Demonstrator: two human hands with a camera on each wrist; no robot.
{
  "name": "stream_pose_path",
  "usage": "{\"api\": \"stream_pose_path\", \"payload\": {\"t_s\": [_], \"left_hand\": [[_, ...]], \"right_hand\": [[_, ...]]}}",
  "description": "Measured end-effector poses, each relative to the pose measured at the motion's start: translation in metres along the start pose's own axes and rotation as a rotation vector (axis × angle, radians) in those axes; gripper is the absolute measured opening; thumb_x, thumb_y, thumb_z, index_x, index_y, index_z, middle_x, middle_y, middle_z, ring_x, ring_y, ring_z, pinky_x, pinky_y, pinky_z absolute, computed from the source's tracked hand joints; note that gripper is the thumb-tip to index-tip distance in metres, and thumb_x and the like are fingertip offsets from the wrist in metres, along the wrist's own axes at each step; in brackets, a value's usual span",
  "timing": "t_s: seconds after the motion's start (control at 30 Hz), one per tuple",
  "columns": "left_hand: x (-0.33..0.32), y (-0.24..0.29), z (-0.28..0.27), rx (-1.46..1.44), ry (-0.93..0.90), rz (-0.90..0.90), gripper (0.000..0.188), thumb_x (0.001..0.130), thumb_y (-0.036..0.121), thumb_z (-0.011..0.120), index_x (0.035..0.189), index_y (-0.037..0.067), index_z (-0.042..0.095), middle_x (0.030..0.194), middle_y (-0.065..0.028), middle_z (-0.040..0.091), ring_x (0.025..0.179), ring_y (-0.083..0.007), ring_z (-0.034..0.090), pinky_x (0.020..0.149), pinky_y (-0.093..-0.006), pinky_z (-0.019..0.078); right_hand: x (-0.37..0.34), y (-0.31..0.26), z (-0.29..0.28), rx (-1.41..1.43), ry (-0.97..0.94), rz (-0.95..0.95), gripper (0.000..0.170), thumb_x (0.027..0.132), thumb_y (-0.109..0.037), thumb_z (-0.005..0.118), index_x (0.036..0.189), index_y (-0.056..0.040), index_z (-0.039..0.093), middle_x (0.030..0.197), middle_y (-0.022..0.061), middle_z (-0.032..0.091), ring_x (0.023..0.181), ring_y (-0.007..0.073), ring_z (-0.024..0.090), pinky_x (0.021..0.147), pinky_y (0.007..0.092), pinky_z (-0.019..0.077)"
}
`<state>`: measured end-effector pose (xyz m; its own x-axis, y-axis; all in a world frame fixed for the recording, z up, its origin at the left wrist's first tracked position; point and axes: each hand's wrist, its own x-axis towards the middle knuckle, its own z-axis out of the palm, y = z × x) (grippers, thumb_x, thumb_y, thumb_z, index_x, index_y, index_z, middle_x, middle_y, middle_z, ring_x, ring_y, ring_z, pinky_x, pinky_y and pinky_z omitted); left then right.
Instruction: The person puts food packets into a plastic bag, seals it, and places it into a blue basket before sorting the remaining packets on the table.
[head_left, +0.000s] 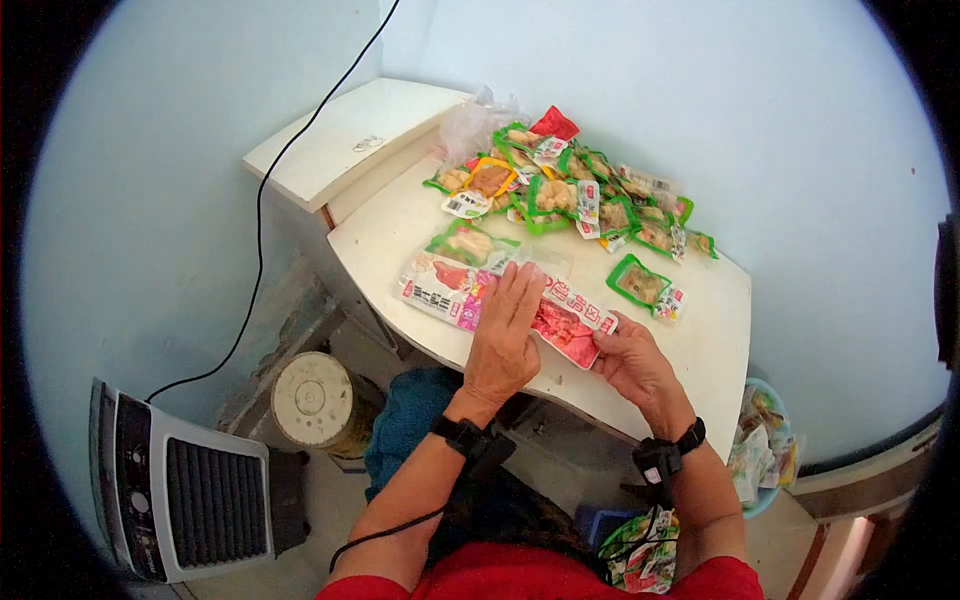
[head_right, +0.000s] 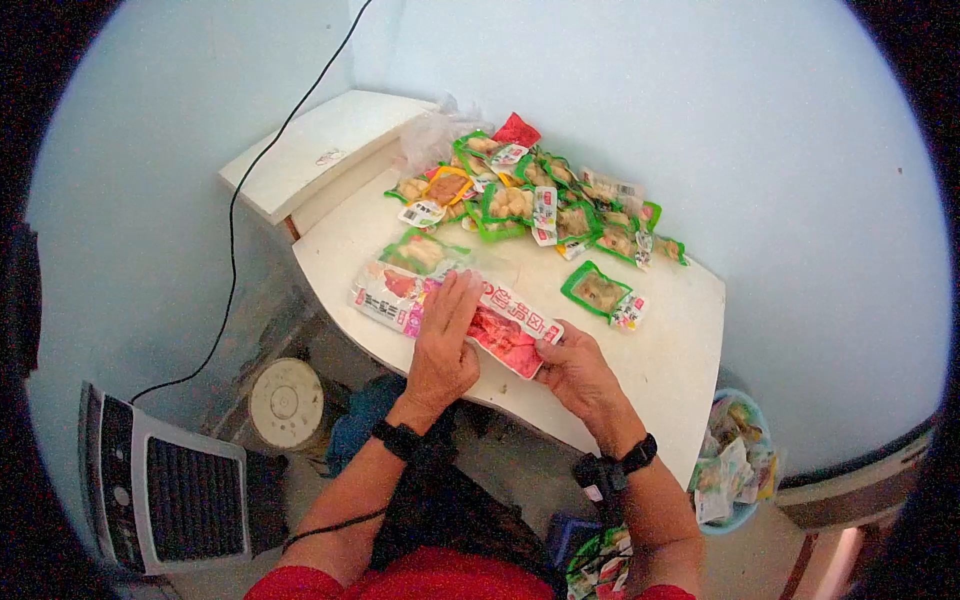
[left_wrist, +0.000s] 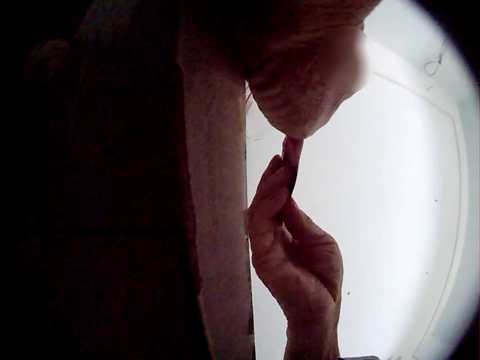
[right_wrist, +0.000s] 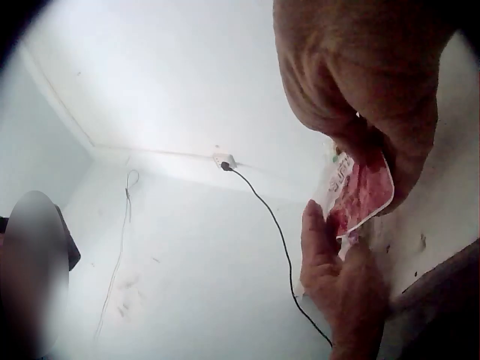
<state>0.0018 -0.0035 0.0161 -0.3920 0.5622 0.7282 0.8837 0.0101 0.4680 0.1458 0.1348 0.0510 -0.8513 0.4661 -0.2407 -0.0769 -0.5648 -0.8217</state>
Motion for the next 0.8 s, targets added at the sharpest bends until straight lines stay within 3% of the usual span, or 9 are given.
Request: {"api": "stream_pose_path", "payload": {"t_s": [0.17, 0.47, 0.57, 0.8], "left_hand": [[-0.001, -0.002, -0.001, 0.005, -0.002, 0.008, 0.064, 0.077, -0.007, 0.049, 0.141, -0.002, 0.044, 0.147, -0.0215, 0.043, 0.139, -0.0401, 0.037, 0.116, -0.0526, 0.0273], [0.0, -0.001, -0.002, -0.022, 0.008, 0.075, 0.061, 0.078, -0.006, 0.05, 0.139, -0.004, 0.046, 0.145, -0.0235, 0.044, 0.138, -0.0397, 0.039, 0.116, -0.0516, 0.0285], [0.0, 0.0, -0.003, -0.026, -0.009, 0.073, 0.059, 0.078, -0.006, 0.05, 0.137, -0.005, 0.047, 0.144, -0.0238, 0.045, 0.138, -0.0397, 0.04, 0.115, -0.0506, 0.0293], [-0.002, -0.005, 0.002, -0.082, 0.03, 0.084, 0.062, 0.073, -0.008, 0.05, 0.135, -0.003, 0.049, 0.141, -0.0234, 0.048, 0.136, -0.0408, 0.042, 0.115, -0.0517, 0.0305]], "right_hand": [[0.006, 0.002, -0.004, -0.108, 0.139, -0.08, 0.024, 0.095, 0.005, 0.049, 0.12, 0.0066, 0.051, 0.119, 0.0178, 0.062, 0.105, 0.0264, 0.066, 0.089, 0.0394, 0.0587], [0.014, 0.012, 0.009, 0.032, 0.055, -0.07, 0.025, 0.097, 0.001, 0.052, 0.122, 0.0042, 0.055, 0.119, 0.0136, 0.064, 0.109, 0.0222, 0.064, 0.098, 0.0392, 0.0538], [0.024, 0.016, 0.019, 0.102, 0.037, -0.058, 0.026, 0.097, 0.002, 0.05, 0.123, 0.0071, 0.053, 0.121, 0.0161, 0.061, 0.11, 0.0239, 0.062, 0.098, 0.0406, 0.0537], [0.05, 0.025, 0.04, 0.094, -0.02, -0.076, 0.024, 0.096, 0.0, 0.054, 0.12, 0.0046, 0.056, 0.119, 0.0125, 0.063, 0.104, 0.0219, 0.063, 0.089, 0.0356, 0.0553]]}}
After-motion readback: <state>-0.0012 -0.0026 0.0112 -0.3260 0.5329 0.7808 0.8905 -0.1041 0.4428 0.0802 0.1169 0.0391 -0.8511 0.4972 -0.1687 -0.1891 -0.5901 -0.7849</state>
